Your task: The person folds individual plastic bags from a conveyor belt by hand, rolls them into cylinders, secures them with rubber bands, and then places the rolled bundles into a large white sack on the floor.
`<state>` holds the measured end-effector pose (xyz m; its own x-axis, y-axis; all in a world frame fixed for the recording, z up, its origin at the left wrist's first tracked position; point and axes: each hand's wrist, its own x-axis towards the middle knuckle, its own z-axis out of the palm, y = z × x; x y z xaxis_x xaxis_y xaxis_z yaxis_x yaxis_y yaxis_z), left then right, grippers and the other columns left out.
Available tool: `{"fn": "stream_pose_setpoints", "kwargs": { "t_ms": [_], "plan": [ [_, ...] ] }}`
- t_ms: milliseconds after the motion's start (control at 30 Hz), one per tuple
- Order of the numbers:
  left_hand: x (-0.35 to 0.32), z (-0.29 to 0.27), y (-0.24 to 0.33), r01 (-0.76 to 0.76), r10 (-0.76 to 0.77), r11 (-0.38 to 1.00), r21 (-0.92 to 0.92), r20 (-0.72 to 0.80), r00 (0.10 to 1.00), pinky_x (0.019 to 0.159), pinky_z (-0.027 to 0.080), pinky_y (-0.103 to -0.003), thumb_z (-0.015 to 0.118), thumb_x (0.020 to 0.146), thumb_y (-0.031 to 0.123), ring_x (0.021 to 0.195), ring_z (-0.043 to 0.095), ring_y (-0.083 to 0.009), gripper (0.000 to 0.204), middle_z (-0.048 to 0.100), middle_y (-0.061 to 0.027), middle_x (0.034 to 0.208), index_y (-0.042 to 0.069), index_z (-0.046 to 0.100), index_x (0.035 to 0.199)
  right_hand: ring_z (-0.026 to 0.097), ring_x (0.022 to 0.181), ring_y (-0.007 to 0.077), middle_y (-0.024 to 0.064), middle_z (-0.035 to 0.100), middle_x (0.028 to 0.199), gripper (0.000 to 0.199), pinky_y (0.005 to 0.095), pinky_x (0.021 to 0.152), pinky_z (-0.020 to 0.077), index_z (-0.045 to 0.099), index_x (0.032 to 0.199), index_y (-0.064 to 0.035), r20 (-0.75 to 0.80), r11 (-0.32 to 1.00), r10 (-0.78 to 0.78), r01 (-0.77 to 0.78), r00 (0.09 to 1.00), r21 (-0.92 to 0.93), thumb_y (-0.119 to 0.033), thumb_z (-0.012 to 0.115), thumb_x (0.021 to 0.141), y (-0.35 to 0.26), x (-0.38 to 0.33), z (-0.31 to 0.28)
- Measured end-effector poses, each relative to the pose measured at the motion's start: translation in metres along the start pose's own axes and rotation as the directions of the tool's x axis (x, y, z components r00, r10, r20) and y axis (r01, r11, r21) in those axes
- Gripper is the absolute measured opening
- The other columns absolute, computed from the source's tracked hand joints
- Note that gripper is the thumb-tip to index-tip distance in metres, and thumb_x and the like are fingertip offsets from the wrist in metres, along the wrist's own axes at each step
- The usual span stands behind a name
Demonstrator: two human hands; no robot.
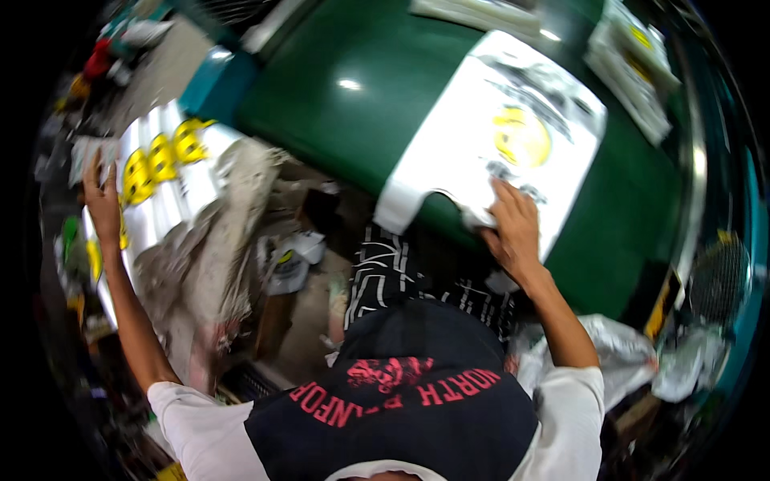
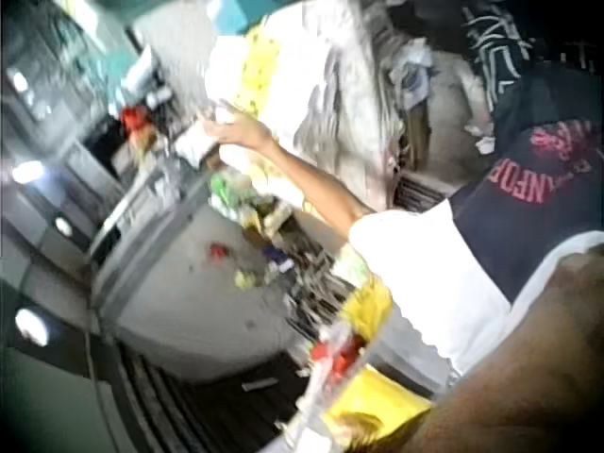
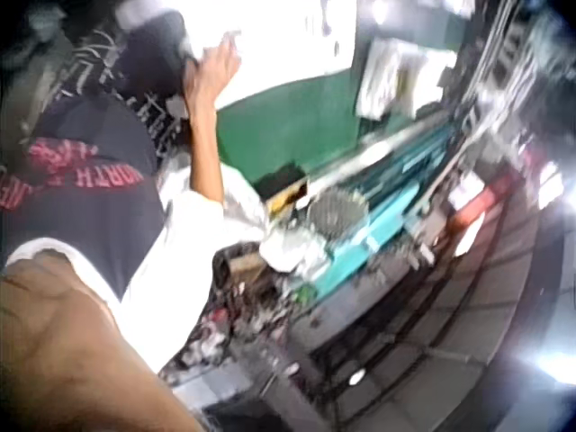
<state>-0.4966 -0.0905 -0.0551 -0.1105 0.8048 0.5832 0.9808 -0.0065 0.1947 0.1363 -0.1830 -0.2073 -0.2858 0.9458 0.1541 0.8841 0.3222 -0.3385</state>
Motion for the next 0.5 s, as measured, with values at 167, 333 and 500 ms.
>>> {"fn": "stream_pose_setpoints", "kwargs": {
  "t_ms": [167, 333, 500],
  "plan": [
    [-0.074, 0.135, 0.288, 0.156, 0.368, 0.591, -0.792, 0.436, 0.821, 0.092, 0.044, -0.034, 0.066, 0.084, 0.026, 0.117, 0.049, -0.0250, 0.056, 0.048, -0.0141, 0.128, 0.008, 0.045, 0.133, 0.041, 0.127, 0.0298, 0.0134, 0.045, 0.139, 0.021, 0.0436, 0.105, 0.0297, 0.049, 0.085, -0.0040, 0.083, 0.840, 0.158, -0.178, 0.984, 0.512, -0.007, 0.065, 0.072, 0.037, -0.014, -0.021],
    [-0.136, 0.177, 0.403, -0.342, 0.555, 0.817, -0.464, 0.472, 0.685, 0.088, 0.044, -0.047, 0.075, 0.070, 0.025, 0.102, 0.053, -0.0386, 0.084, 0.050, -0.0246, 0.114, 0.010, 0.033, 0.141, 0.048, 0.119, 0.0199, 0.0116, 0.051, 0.129, 0.033, 0.0368, 0.103, 0.0340, 0.055, 0.115, -0.0013, 0.302, 0.415, 0.317, -0.417, 0.899, 0.808, -0.014, 0.062, 0.085, 0.017, -0.013, -0.043],
    [-0.136, 0.176, 0.400, -0.079, 0.493, 0.738, -0.670, 0.457, 0.740, 0.089, 0.045, -0.039, 0.066, 0.072, 0.012, 0.103, 0.054, -0.0342, 0.070, 0.053, -0.0172, 0.114, 0.010, 0.040, 0.137, 0.024, 0.137, 0.0342, 0.0135, 0.025, 0.149, 0.099, 0.0560, 0.110, 0.0174, 0.030, 0.141, -0.0102, 0.290, 0.995, 0.075, -0.054, 0.954, -0.081, -0.034, 0.082, 0.061, 0.024, -0.082, -0.055]
  ]
}}
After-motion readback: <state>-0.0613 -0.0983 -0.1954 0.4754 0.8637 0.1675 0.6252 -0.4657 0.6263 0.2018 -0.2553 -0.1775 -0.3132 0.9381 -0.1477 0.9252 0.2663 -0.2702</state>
